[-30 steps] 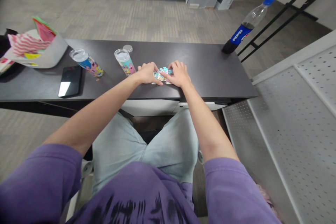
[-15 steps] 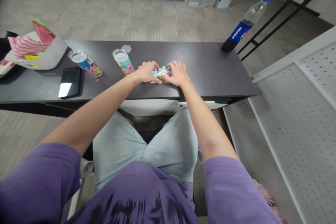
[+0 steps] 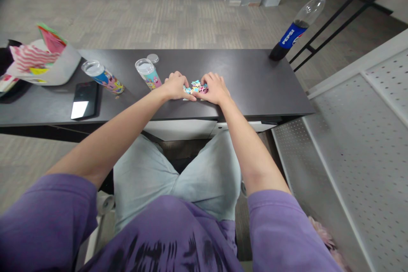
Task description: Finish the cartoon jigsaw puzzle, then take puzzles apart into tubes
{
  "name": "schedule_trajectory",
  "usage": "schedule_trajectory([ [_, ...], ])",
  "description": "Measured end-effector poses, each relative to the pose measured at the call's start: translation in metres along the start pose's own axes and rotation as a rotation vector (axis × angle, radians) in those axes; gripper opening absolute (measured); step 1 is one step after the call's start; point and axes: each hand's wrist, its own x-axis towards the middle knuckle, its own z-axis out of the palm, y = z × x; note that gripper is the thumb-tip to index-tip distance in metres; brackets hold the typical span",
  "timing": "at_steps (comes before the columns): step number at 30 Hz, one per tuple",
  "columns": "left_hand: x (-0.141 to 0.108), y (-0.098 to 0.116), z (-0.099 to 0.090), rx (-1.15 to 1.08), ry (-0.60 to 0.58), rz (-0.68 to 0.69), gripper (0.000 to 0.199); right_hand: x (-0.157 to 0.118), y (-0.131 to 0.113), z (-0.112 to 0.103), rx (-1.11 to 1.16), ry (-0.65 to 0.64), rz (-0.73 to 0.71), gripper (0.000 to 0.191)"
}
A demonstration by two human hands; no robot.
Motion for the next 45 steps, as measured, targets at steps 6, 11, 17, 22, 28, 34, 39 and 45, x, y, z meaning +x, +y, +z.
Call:
schedule_trajectory([
  [6, -0.001, -0.004, 0.002, 0.026, -0.01, 0.026, 0.049, 0.001, 0.0, 0.002, 0.028, -0.002, -0.01, 0.05],
  [11, -0.001, -0.011, 0.003, 0.013, -0.013, 0.084, 0.049, 0.002, 0.003, 0.003, 0.063, 0.006, -0.005, 0.05],
  [17, 0.002, -0.01, 0.004, 0.044, -0.053, 0.138, 0.045, 0.002, 0.007, 0.004, 0.109, 0.03, -0.03, 0.042],
  [22, 0.003, -0.008, 0.008, 0.029, -0.055, 0.141, 0.047, 0.003, 0.01, 0.007, 0.133, 0.087, -0.046, 0.03],
  [28, 0.003, -0.011, 0.013, 0.004, 0.005, 0.18, 0.047, 0.006, 0.017, 0.013, 0.17, 0.159, -0.058, 0.017],
  [34, 0.006, -0.018, 0.023, -0.058, 0.175, 0.238, 0.052, 0.008, 0.025, 0.015, 0.227, 0.238, -0.053, 0.02],
  [39, 0.005, -0.021, 0.033, -0.083, 0.261, 0.284, 0.052, 0.011, 0.03, 0.017, 0.297, 0.292, -0.052, 0.036],
  [45, -0.022, -0.022, 0.037, 0.029, 0.282, 0.298, 0.052, 0.012, 0.033, 0.019, 0.42, 0.372, -0.054, 0.056],
])
